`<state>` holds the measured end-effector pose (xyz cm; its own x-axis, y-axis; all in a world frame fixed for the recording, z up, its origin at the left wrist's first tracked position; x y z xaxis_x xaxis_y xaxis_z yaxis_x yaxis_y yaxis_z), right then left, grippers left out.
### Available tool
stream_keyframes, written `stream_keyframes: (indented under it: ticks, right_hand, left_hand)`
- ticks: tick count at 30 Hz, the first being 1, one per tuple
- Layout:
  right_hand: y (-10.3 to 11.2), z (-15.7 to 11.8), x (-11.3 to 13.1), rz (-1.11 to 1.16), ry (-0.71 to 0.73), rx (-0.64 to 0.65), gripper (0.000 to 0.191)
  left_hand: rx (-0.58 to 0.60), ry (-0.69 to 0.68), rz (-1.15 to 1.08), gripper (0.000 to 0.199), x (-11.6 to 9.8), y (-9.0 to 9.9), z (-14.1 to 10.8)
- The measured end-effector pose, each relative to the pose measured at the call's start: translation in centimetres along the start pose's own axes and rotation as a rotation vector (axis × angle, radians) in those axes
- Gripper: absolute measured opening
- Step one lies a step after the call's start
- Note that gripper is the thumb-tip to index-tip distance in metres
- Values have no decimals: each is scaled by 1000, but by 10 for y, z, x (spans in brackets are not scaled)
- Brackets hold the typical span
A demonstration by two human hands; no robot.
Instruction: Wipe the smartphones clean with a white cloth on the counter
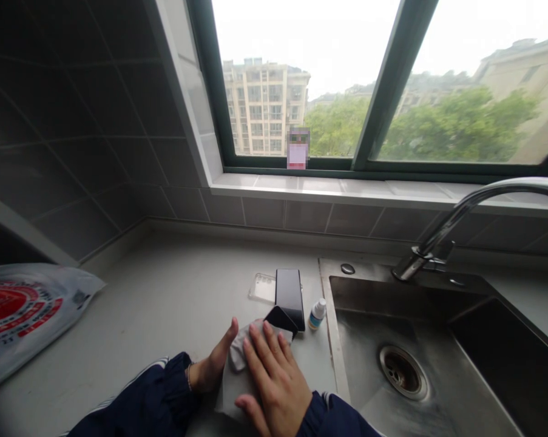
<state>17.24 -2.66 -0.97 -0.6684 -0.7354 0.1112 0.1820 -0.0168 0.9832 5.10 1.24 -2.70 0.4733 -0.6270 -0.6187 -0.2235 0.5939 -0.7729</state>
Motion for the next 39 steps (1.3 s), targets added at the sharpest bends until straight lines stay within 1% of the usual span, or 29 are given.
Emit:
stream_keyframes:
  ticks: [1,2,6,8,10,13,14,15,18,19,20,21,23,25,27,29,31,33,36,39]
  right_hand:
    - [1,1,0,-8,29,14,73]
    - [2,2,-3,-16,28,15,71]
    - [5,3,-19,-21,-136,-69,66]
    - [5,3,-18,-10,-153,-87,67]
    - [5,2,-10,0,-86,-61,68]
    - [5,1,2,-6,64,8,72]
    - [6,1,2,-11,74,15,71]
    - [6,1,0,-15,51,6,70]
    - [8,0,-12,-14,-114,-83,66]
    - [7,0,-14,-10,-150,-104,66]
    - [5,-1,-14,-6,-154,-106,67]
    - [1,0,-10,0,-122,-81,69]
    - [-5,0,2,3,19,-25,74]
    - [-8,0,11,10,106,-11,75]
    - [-6,-1,13,31,119,-15,68]
    - [-4,-2,8,48,97,-14,62]
    - [-1,-3,1,44,64,-12,59]
    - [0,-4,-7,31,11,-22,60]
    - [-1,-5,-14,31,-56,-46,61]
    - [-3,-5,-19,57,-74,-56,62]
  left_hand:
    - [-17,-2,-36,76,1,1,1]
    - [-22,-16,-53,76,0,1,1]
    - [9,-60,-16,71,-3,-3,3]
    - [28,-47,-11,72,-2,-3,3]
    - [23,-23,-55,76,0,1,3]
    - [-87,-49,-92,80,1,8,1]
    - [-101,-61,-86,80,0,8,1]
    - [-89,-63,-70,79,-1,6,1]
    - [2,-30,-3,73,-3,-7,3]
    - [-15,-29,-1,71,-4,-8,3]
    - [-16,-34,-16,72,-5,-9,4]
    - [-31,-68,-21,75,-6,-9,5]
    - [-122,-103,-83,84,-7,-2,5]
    - [-182,-75,-167,93,-4,6,5]
    - [-214,-68,-216,97,-2,11,5]
    - [-229,-89,-220,94,-2,13,4]
    - [-214,-116,-208,89,-3,11,5]
    - [-138,-119,-193,83,-5,4,7]
    - [-11,-74,-154,80,-9,-10,10]
    - [13,-59,-110,80,-13,-17,11]
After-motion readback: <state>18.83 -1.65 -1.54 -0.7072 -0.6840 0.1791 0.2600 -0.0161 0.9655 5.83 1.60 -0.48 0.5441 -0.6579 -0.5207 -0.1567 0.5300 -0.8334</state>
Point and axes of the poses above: each hand's wrist, its own z-axis towards the middle knuckle, its own y-axis out of the back of the hand, x = y × z, the point moved 4 cm from there along z, towards the middle knuckle, and after that the axes turned 15 degrees about x, right-handed, at the moved point
